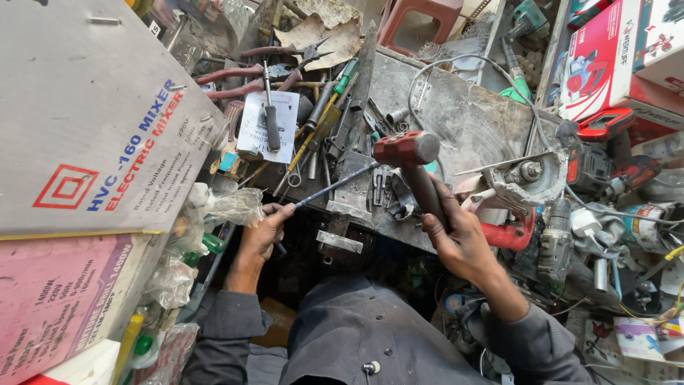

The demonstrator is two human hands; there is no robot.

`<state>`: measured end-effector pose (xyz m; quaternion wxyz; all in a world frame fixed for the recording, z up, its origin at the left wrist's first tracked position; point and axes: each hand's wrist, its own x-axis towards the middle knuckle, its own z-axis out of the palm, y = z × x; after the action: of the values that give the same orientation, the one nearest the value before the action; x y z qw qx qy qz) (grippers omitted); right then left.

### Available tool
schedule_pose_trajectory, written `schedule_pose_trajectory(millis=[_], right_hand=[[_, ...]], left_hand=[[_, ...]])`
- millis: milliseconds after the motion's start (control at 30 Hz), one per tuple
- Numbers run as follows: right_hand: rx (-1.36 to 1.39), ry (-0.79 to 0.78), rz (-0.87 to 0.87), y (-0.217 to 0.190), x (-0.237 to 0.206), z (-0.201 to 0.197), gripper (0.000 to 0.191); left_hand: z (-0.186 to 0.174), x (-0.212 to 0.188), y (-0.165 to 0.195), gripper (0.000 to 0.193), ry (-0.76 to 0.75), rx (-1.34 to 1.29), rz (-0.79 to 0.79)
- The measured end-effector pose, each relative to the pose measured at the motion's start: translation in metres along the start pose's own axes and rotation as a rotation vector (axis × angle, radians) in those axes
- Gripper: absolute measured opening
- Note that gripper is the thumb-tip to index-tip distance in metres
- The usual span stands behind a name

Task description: The person works on a red angle grinder at a cluttered workbench, handling small fasteners and its gear housing by hand. They pick up a T-handle wrench and a hammer, tap and turn components on the tool, then set the wrench down and continue fitting parts, at one point wiping with a cloth.

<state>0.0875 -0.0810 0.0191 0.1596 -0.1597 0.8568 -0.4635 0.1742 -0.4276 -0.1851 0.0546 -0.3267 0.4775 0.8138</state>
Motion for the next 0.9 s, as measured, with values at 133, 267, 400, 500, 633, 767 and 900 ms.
schedule_pose_trajectory(millis=[133,267,400,500,633,767,900], right_hand=[[-0.022,-0.009,-0.029,0.001,0.005,0.0,0.068],[-0.032,0.015,-0.106,0.0,0.004,0.0,0.067],[-0.053,0.012,-0.041,-0.004,0.002,0.003,0.069],[-0.078,0.04,-0.108,-0.012,0.002,-0.006,0.069],[0.027,0.152,-0.289,-0.028,-0.006,-0.027,0.067],[0.129,0.202,-0.294,-0.037,-0.009,-0.026,0.068],[0.067,0.092,-0.196,-0.029,-0.003,-0.013,0.067]], left_hand=[[0.008,0.006,-0.002,0.02,0.052,0.118,0.049],[0.013,0.009,-0.004,0.021,0.108,0.217,0.113],[0.015,0.008,-0.002,0.019,0.09,0.243,0.166],[0.015,0.001,0.003,0.019,0.1,0.29,0.166],[0.01,-0.007,0.007,0.019,0.093,0.409,0.261],[0.006,-0.005,0.002,0.018,0.103,0.208,0.124],[0.002,-0.001,-0.008,0.018,0.109,0.201,0.198]])
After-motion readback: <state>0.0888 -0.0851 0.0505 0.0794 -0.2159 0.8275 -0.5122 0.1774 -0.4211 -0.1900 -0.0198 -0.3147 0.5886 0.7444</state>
